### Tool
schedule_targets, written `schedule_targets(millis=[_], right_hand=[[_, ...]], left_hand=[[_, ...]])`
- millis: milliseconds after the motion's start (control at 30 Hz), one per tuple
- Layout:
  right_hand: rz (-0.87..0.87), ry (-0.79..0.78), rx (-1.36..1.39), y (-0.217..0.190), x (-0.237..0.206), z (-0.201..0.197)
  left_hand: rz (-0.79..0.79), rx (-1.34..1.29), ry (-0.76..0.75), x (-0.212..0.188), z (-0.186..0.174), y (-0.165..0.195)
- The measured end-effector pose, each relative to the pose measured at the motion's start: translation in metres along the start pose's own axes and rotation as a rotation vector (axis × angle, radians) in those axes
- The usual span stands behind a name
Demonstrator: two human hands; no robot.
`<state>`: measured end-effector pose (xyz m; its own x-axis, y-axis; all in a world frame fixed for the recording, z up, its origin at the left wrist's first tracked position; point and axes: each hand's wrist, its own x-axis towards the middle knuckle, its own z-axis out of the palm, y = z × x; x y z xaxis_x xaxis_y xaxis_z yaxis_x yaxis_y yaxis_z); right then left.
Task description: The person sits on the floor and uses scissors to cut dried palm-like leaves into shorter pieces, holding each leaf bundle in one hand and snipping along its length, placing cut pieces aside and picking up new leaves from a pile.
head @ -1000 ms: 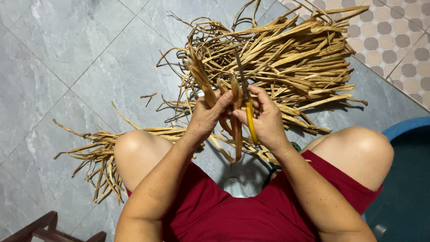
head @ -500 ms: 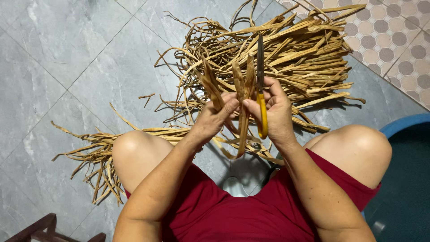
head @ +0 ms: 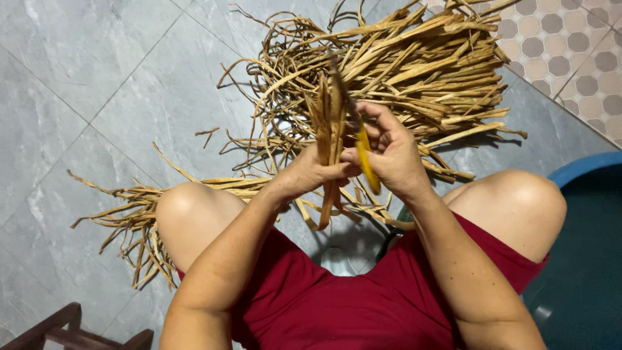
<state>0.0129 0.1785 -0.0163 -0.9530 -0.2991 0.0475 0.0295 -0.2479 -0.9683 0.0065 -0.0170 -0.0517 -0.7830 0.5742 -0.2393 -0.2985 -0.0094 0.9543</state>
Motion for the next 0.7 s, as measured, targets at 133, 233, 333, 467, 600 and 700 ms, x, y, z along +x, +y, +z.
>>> schedule_targets(millis=[133, 233, 333, 467, 600, 700], right_hand=[[-0.057, 0.038, -0.095, 0.006, -0.001, 0.013], [-0.107, 0.05, -0.257, 0.008, -0.006, 0.023], [-0.094, 0.127, -0.1, 0.007, -0.003, 0.025], [-0.234, 0.309, -0.081, -0.013, 0.003, -0.007], [-0.425, 0.454, -0.135, -0.035, -0.012, -0.048], [-0.504, 0.54, -0.138, -0.043, -0.019, -0.063]], left_hand=[[-0.098, 0.235, 0.042, 0.005, 0.004, -0.011], [0.388, 0.485, 0.091, 0.007, 0.01, -0.025], [0.407, 0.812, 0.125, 0.015, 0.011, -0.029], [0.16, 0.749, 0.225, 0.018, 0.007, -0.013], [0.607, 0.759, 0.348, 0.009, -0.012, 0.007], [0.594, 0.494, 0.484, 0.0, -0.023, 0.005]])
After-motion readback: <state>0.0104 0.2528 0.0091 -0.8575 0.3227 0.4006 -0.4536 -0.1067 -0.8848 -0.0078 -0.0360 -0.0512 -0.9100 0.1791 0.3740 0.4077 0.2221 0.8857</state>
